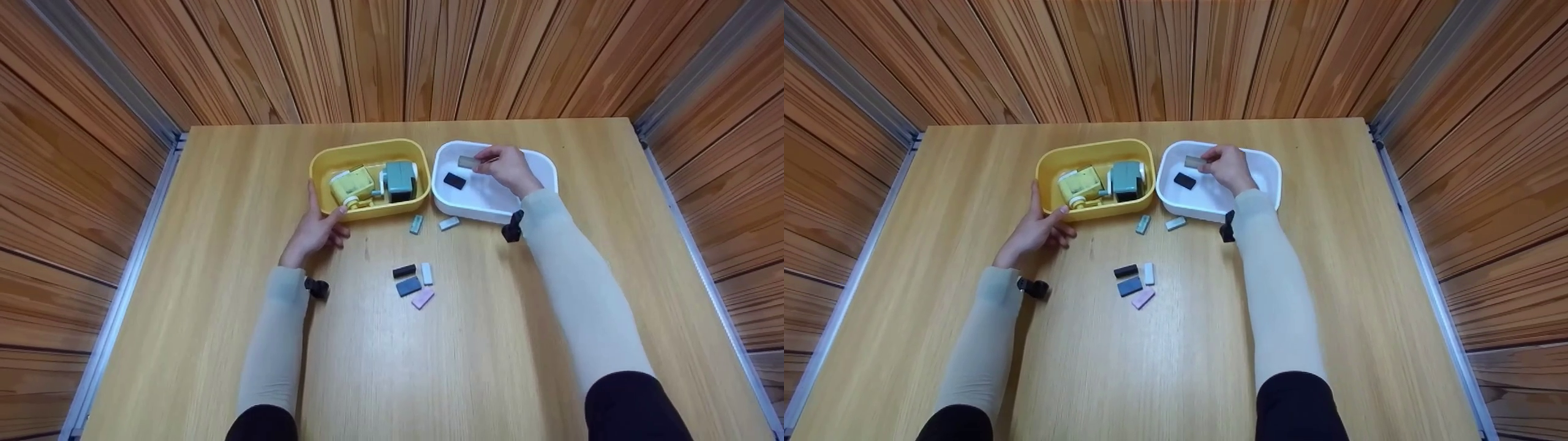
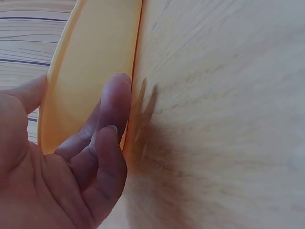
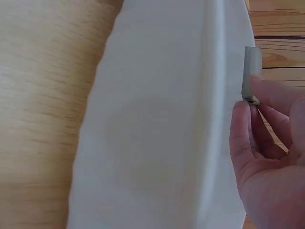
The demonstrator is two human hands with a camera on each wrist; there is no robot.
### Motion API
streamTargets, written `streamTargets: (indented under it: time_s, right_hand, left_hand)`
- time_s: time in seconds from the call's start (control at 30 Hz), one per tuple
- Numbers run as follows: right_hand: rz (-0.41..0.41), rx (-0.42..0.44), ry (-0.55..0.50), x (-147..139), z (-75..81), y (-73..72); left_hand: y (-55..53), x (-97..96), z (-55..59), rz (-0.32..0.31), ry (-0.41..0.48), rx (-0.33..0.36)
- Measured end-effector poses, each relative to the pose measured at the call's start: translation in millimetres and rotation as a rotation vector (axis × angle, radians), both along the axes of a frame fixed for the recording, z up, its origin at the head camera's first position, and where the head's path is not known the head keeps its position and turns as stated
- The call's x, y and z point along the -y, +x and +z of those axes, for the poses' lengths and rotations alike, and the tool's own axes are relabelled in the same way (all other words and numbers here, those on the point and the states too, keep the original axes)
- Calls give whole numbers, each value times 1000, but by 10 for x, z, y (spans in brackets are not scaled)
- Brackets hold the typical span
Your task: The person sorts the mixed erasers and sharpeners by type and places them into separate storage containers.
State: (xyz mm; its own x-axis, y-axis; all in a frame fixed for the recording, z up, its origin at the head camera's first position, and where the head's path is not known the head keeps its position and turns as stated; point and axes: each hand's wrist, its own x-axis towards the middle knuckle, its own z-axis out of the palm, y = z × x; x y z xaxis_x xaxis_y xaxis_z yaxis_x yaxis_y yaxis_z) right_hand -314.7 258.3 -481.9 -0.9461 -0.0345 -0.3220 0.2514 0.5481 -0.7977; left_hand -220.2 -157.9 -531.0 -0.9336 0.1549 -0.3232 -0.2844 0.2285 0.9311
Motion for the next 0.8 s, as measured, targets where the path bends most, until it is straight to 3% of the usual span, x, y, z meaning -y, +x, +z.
streamTargets:
  time_s: [0.27, 0.8]
  right_hand:
    - [-6, -10, 1, 37, -157, 1]
    - [-53, 52, -44, 16, -358, 33]
  left_hand:
    - [-2, 12, -9, 7, 0, 21]
    - [-10, 3, 12, 0, 15, 5]
